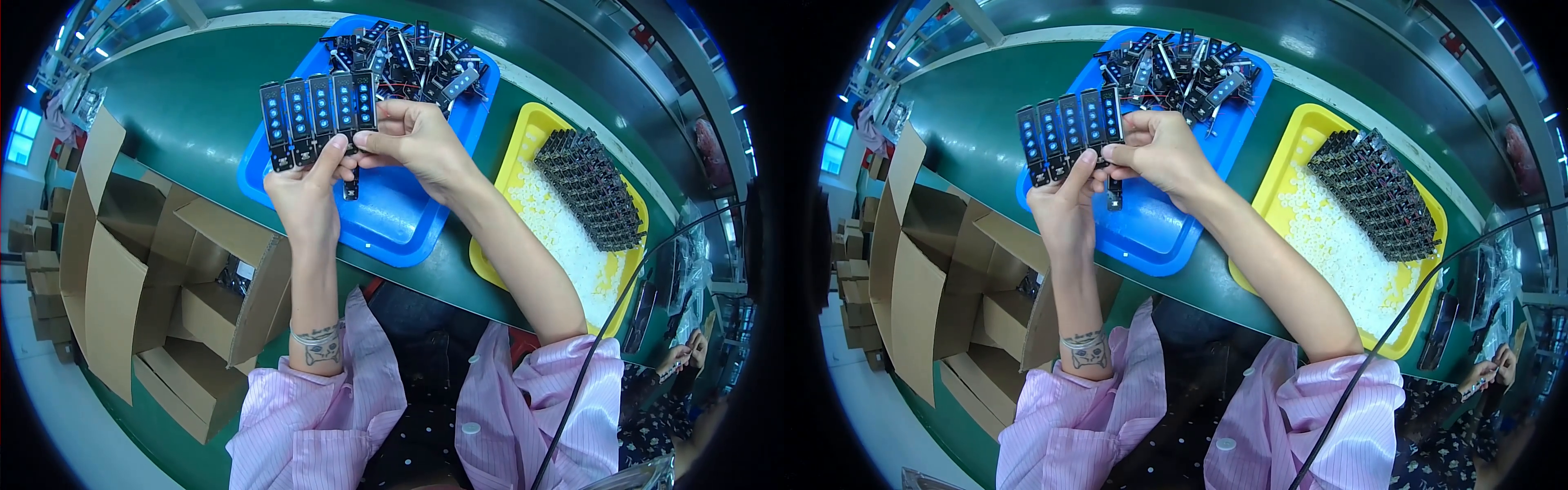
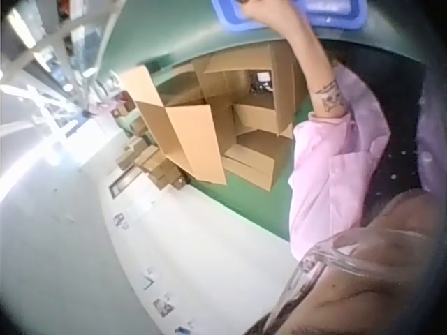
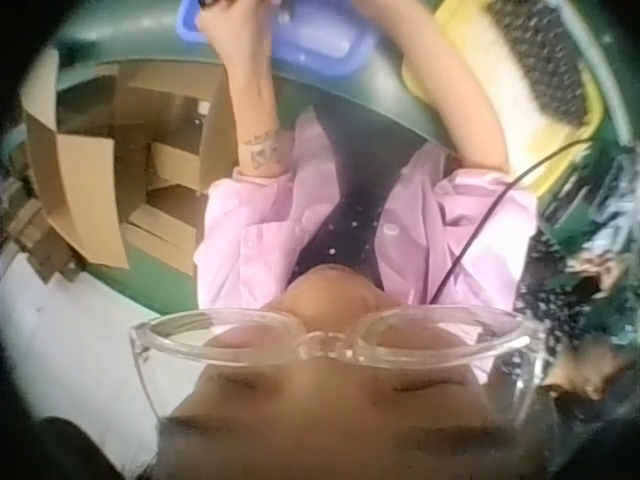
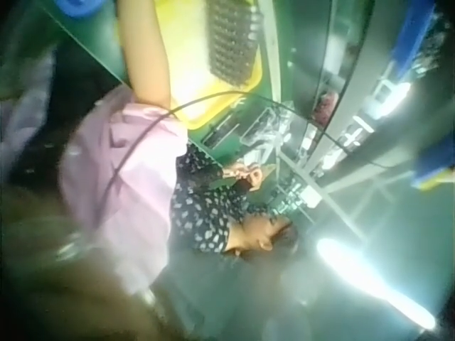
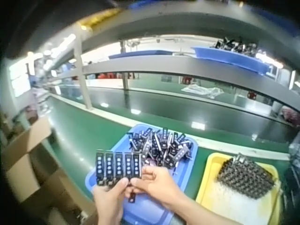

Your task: The person assembles electronic circuit boards by manually attaching small plastic components to the boards.

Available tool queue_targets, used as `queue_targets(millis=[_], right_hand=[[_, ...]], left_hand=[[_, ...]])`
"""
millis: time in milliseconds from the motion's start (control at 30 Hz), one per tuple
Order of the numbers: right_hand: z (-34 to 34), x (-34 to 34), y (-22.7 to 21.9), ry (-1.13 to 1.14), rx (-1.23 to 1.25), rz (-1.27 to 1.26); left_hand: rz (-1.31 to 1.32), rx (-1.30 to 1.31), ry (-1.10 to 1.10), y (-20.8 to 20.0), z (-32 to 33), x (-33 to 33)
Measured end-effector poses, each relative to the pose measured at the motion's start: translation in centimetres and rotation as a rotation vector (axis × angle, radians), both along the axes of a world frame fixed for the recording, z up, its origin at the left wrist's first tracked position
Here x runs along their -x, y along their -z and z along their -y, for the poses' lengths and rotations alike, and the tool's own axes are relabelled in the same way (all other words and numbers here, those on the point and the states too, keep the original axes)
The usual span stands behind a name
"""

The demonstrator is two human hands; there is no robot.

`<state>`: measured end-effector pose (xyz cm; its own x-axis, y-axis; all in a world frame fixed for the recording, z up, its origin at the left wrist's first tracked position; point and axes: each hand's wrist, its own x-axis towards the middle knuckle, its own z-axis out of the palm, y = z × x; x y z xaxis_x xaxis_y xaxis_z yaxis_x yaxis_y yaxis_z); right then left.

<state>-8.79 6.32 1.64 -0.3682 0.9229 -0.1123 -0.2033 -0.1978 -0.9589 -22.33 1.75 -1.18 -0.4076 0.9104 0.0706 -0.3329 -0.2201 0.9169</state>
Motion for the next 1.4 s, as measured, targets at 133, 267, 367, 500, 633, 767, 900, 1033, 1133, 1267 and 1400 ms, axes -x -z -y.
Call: queue_targets(millis=[133,267,367,500,633,767,900,1033,1133,1267,1400], right_hand=[[-0.7,0.0,0.7,0.006,0.015,0.075],[-0.9,0.8,1.3,0.117,0.023,0.19],[-0.9,1.3,1.8,0.174,-0.008,0.26],[-0.8,1.5,2.1,0.235,-0.126,0.332],[-0.6,2.3,2.1,0.266,-0.088,0.26],[-1.3,2.6,2.4,0.264,-0.116,0.425],[-1.9,1.1,2.6,0.148,0.003,0.354],[-0.8,2.3,2.2,0.513,-0.615,0.659],[-0.4,2.2,1.3,0.332,-0.549,0.625],[-0.4,1.9,0.3,0.021,0.011,0.089],[-0.5,1.8,0.1,0.018,0.039,0.063]], left_hand=[[0.325,0.061,0.136,-0.4,-0.1,0.2],[-0.243,-0.052,-0.07,0.4,-0.2,0.2],[-0.361,-0.074,-0.174,0.9,-0.2,-0.5],[-0.324,-0.078,-0.188,1.3,-0.4,-0.4],[-0.489,-0.067,-0.304,1.0,-0.4,-1.1],[-0.557,-0.066,-0.352,0.4,-0.5,-1.4],[0.027,0.103,-0.122,0.7,-1.5,-0.2],[0.269,0.09,0.078,1.3,-1.2,1.8],[0.397,0.033,0.278,1.6,-0.9,1.9],[0.362,0.068,0.4,1.1,-0.7,2.0],[0.112,0.086,0.269,0.3,-0.4,2.1]])
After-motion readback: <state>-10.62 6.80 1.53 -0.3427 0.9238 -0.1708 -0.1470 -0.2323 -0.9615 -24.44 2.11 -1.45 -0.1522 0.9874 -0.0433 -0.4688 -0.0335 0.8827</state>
